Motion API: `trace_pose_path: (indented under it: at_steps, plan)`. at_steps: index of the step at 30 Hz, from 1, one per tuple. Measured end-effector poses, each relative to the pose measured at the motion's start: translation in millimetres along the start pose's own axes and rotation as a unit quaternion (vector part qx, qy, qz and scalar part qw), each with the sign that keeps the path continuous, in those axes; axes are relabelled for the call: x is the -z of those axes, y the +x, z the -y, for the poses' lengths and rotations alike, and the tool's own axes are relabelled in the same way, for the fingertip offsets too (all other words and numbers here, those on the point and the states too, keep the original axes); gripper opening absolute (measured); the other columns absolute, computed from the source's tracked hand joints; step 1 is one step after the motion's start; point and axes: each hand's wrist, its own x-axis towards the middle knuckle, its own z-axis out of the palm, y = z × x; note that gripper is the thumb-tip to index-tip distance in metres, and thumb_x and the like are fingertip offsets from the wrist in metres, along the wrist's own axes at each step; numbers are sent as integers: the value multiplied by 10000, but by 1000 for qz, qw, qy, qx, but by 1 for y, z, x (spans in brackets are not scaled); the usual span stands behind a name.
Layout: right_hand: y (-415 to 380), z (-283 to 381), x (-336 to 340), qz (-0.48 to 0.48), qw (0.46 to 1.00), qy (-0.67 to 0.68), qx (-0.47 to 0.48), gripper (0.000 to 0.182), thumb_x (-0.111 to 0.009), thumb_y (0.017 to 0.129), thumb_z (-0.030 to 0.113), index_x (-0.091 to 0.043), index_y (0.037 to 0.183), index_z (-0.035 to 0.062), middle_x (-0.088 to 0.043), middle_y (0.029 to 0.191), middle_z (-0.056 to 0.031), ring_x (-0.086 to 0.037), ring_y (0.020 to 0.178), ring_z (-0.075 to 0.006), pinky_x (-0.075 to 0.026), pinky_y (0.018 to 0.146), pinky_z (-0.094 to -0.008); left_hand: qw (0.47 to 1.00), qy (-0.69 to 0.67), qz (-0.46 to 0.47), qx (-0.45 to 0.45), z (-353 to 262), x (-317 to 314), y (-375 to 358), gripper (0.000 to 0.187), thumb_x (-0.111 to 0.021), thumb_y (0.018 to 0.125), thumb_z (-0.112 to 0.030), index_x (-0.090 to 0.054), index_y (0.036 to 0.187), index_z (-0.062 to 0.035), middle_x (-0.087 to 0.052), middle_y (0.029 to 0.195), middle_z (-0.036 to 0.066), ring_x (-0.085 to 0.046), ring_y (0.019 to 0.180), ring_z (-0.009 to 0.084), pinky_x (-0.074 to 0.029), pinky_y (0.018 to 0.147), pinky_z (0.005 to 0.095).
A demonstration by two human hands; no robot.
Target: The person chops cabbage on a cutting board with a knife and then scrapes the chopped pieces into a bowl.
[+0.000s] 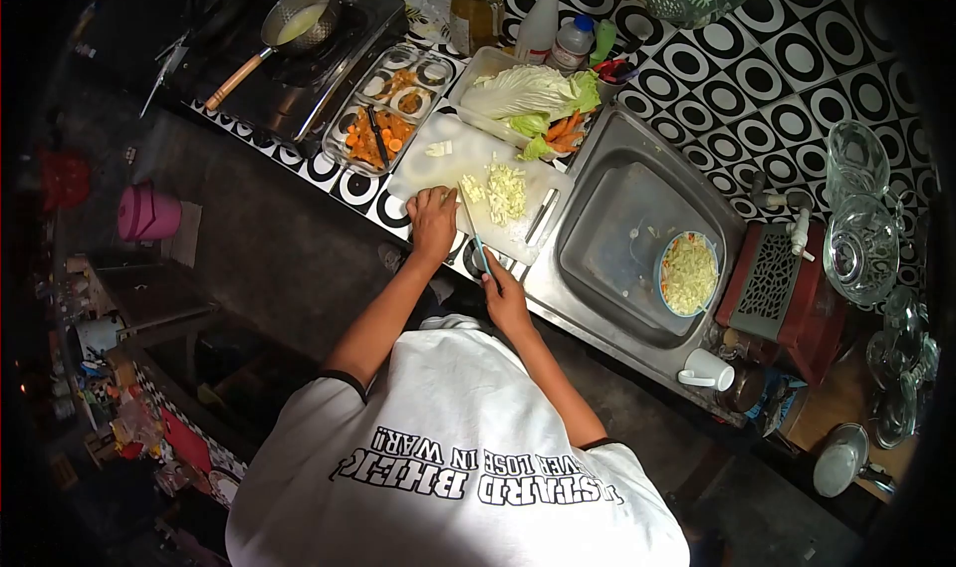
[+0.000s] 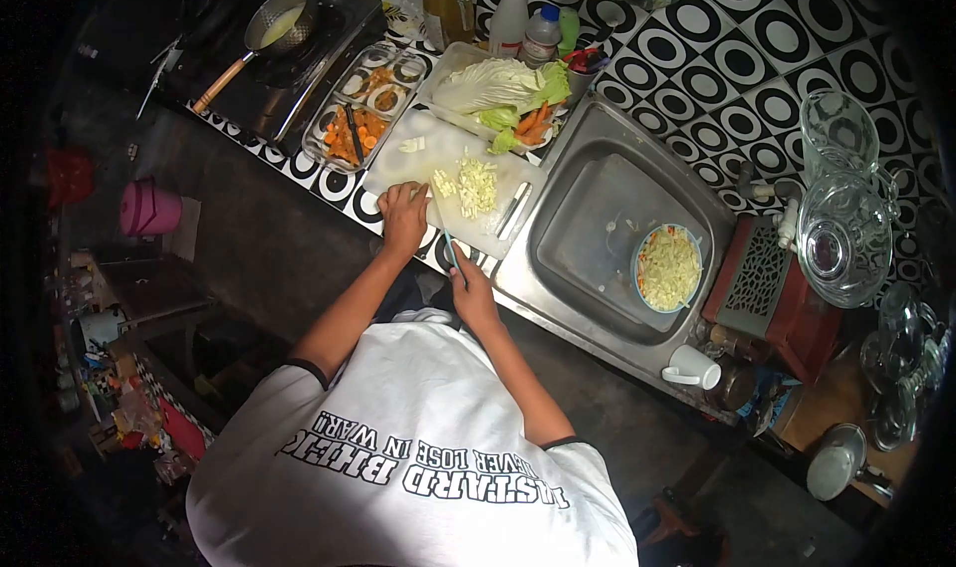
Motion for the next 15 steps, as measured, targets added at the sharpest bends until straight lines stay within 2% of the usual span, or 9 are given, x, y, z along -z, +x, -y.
trace_pose_path:
  at_steps: [5, 7, 8, 10, 11, 14, 15]
  plan:
    - [-3, 5, -2, -11, 1000, 2, -13, 457, -518, 991, 79, -468, 1445, 102, -597, 1317, -212, -596, 1194, -239, -437, 979, -302, 1000, -8, -16, -4, 2, 0, 1, 294, -667, 864, -173, -684, 1127, -43, -612, 1085, 64, -508, 1082, 244, -321, 974, 435]
    - [-4, 5, -4, -24, 1000, -2, 0, 460, -521, 993, 84, -466, 1448, 114, -620, 1280, -206, -623, 1095, -201, -450, 950, -297, 1000, -5, -21, -1, 1, 1, 2, 300, -673, 858, -170, -683, 1128, -40, -611, 1086, 65, -507, 1082, 245, -320, 975, 435]
    - [-4, 5, -4, -25, 1000, -1, 0, 460, -521, 993, 84, -466, 1448, 114, -620, 1280, -206, -623, 1095, -201, -450, 950, -297, 1000, -3, -28, 3, -1, 2, 3, 307, -679, 851, -167, -682, 1129, -37, -609, 1087, 67, -505, 1082, 246, -318, 975, 434]
    - [-5, 8, -6, -26, 1000, 12, -9, 485, -519, 974, 73, -457, 1452, 123, -645, 1019, -236, -638, 922, -317, -468, 899, -342, 1000, -7, -30, 5, 0, -1, 2, 310, -680, 848, -161, -682, 1132, -36, -606, 1090, 67, -502, 1085, 248, -318, 975, 434]
    - [-6, 8, -7, -26, 1000, 14, -9, 485, -519, 974, 73, -457, 1452, 123, -645, 1019, -236, -638, 922, -317, -468, 899, -342, 999, -12, -32, 8, 1, -1, 2, 314, -681, 845, -155, -681, 1135, -35, -602, 1093, 67, -498, 1087, 249, -318, 976, 434]
    - [-7, 3, -12, -33, 999, 28, 1, 486, -527, 971, 68, -459, 1450, 117, -643, 984, -228, -636, 879, -293, -471, 880, -333, 1000, -25, -7, 14, 2, 3, 3, 320, -682, 839, -139, -679, 1140, -31, -593, 1100, 69, -491, 1090, 254, -319, 977, 437]
    - [-8, 1, -13, -23, 999, 28, -3, 487, -529, 979, 75, -454, 1457, 128, -654, 1047, -198, -613, 867, -219, -471, 868, -303, 1000, -25, -7, 13, 3, 4, 4, 320, -682, 839, -139, -679, 1140, -31, -593, 1100, 69, -491, 1090, 254, -319, 977, 437]
